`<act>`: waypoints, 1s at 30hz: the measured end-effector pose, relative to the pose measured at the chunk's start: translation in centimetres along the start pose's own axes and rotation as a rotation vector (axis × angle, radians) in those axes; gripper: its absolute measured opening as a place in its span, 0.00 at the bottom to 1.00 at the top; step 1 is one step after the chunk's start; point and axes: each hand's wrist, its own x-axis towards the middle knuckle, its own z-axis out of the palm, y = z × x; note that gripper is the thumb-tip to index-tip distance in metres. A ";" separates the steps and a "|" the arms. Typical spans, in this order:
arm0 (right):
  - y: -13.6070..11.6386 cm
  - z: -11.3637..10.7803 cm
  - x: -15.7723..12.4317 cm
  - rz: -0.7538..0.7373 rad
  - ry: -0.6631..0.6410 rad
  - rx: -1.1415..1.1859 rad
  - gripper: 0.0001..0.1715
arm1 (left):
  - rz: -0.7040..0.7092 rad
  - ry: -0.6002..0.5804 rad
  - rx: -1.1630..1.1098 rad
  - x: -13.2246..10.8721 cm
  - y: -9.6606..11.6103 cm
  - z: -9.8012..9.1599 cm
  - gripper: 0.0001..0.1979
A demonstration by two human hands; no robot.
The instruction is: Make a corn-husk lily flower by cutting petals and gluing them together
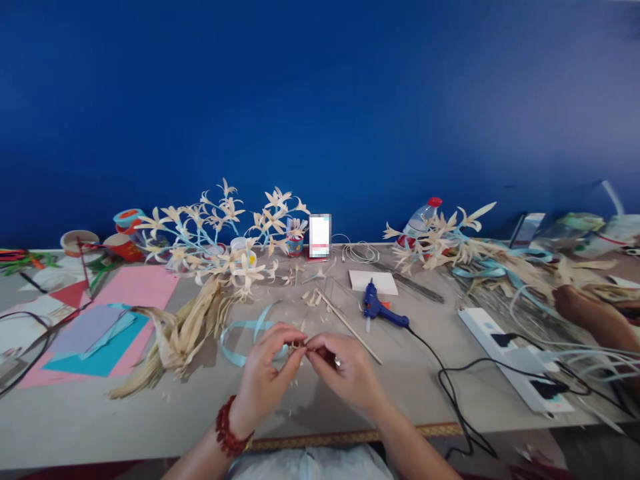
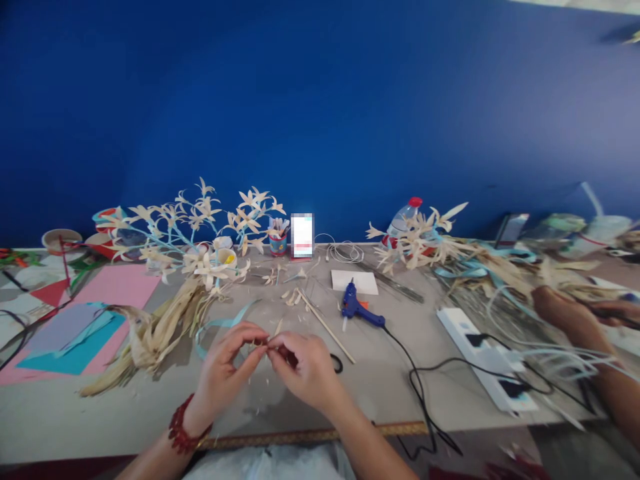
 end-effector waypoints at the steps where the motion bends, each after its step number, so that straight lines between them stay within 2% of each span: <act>1: -0.1 -0.1 0.0 0.006 0.007 0.008 0.06 | 0.013 0.002 0.016 0.0 0.0 0.0 0.06; 8: -0.1 -0.6 -0.1 0.013 0.014 0.007 0.07 | 0.027 0.058 0.071 -0.3 -0.2 -0.3 0.07; 16: 0.1 -0.5 -0.2 0.009 0.039 -0.027 0.07 | 0.021 0.061 0.084 -0.3 0.0 -0.6 0.08; 24: 0.1 -0.8 -0.3 0.010 0.049 -0.006 0.07 | 0.024 0.115 0.042 -0.2 0.0 -0.6 0.06; 30: 0.1 -0.8 -0.2 0.006 0.058 0.003 0.07 | 0.041 0.106 0.005 -0.2 -0.2 -0.6 0.07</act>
